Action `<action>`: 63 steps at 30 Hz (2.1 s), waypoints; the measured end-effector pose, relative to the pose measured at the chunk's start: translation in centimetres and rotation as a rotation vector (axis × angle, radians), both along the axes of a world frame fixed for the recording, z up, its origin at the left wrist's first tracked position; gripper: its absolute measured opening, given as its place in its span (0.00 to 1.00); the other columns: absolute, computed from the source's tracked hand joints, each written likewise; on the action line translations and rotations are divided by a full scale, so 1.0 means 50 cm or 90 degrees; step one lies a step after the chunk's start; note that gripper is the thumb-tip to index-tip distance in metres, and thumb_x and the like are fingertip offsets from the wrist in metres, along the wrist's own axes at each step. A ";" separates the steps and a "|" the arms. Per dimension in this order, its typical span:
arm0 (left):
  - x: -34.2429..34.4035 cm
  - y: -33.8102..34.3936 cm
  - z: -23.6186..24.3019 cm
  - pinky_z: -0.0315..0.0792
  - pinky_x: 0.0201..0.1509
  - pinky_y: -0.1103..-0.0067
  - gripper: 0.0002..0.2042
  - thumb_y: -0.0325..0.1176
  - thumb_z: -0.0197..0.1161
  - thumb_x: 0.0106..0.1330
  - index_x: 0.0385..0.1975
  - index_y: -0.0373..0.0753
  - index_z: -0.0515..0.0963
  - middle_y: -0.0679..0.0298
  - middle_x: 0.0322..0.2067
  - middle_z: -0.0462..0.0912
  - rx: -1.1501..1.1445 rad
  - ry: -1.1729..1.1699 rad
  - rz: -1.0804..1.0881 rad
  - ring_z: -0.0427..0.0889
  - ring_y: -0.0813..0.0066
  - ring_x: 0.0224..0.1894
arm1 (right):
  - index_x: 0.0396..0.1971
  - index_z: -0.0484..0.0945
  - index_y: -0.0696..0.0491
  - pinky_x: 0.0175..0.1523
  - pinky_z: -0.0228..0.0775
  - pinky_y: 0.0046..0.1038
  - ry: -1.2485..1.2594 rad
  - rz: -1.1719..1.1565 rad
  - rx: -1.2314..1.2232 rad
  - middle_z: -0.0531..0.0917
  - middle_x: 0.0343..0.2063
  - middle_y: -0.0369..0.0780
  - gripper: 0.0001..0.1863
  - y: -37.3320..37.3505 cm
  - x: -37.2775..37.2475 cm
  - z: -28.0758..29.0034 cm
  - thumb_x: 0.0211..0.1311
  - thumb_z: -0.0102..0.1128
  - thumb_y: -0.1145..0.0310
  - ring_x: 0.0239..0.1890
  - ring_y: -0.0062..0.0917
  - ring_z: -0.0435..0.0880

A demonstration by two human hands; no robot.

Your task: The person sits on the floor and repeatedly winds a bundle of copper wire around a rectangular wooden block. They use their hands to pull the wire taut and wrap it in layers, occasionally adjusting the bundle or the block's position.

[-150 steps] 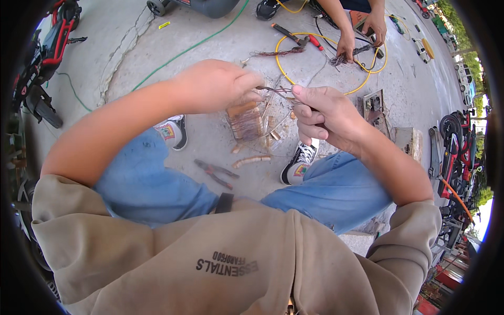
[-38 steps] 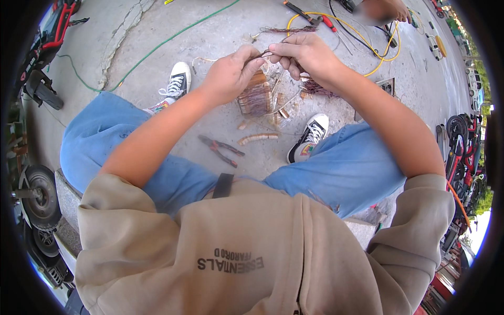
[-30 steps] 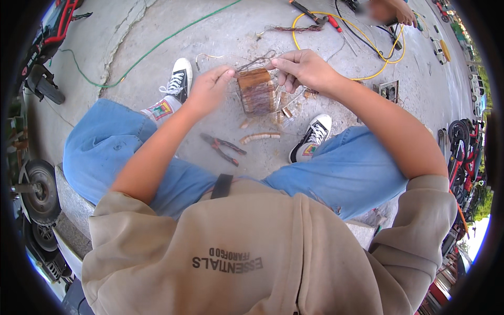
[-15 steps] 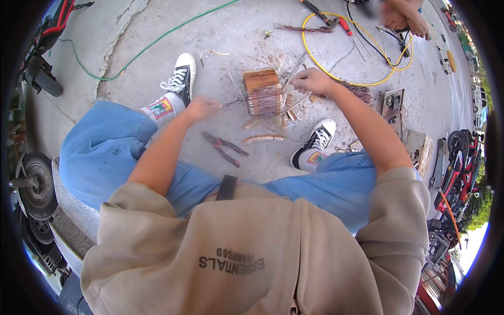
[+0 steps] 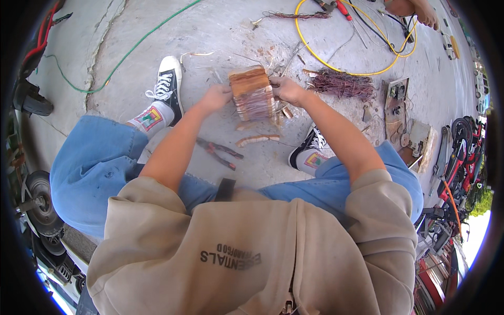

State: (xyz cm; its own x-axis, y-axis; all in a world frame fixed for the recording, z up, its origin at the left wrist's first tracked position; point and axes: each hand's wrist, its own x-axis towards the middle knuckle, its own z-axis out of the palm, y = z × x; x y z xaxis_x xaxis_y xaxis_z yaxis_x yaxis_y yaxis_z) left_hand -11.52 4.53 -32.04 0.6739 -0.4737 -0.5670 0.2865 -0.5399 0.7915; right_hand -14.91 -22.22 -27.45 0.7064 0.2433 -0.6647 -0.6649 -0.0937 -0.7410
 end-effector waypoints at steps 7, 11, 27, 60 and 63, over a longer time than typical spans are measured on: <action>-0.010 -0.019 0.041 0.72 0.47 0.80 0.13 0.25 0.50 0.68 0.48 0.34 0.79 0.67 0.41 0.82 -0.177 0.253 0.105 0.78 0.80 0.40 | 0.46 0.77 0.61 0.43 0.77 0.25 0.093 -0.189 0.117 0.83 0.39 0.41 0.11 0.025 -0.019 -0.025 0.65 0.52 0.77 0.37 0.22 0.83; -0.013 -0.032 0.084 0.72 0.50 0.80 0.14 0.25 0.49 0.69 0.51 0.33 0.76 0.66 0.45 0.81 -0.123 0.263 0.069 0.78 0.78 0.45 | 0.50 0.75 0.62 0.45 0.79 0.27 0.119 -0.246 0.163 0.83 0.40 0.43 0.14 0.039 -0.029 0.000 0.66 0.50 0.78 0.38 0.24 0.84; 0.061 -0.043 0.180 0.72 0.48 0.76 0.15 0.38 0.54 0.69 0.46 0.33 0.78 0.55 0.40 0.82 0.025 -0.374 0.188 0.81 0.68 0.43 | 0.24 0.73 0.60 0.31 0.70 0.31 -0.463 -0.507 -0.501 0.77 0.17 0.43 0.11 -0.247 0.091 0.122 0.52 0.61 0.68 0.21 0.28 0.76; 0.025 -0.260 0.603 0.70 0.37 0.85 0.10 0.35 0.55 0.70 0.38 0.34 0.76 0.75 0.17 0.65 -0.609 0.034 0.141 0.62 0.87 0.20 | 0.37 0.69 0.59 0.20 0.63 0.12 -0.664 -0.507 0.444 0.76 0.27 0.36 0.07 -0.216 -0.073 0.713 0.72 0.44 0.70 0.17 0.09 0.69; 0.045 -0.208 0.628 0.65 0.32 0.87 0.10 0.35 0.54 0.71 0.39 0.34 0.75 0.75 0.17 0.63 -0.605 0.014 0.197 0.59 0.89 0.19 | 0.45 0.69 0.60 0.24 0.68 0.11 -0.672 -0.550 0.412 0.78 0.29 0.39 0.08 -0.155 -0.045 0.698 0.70 0.47 0.74 0.23 0.11 0.73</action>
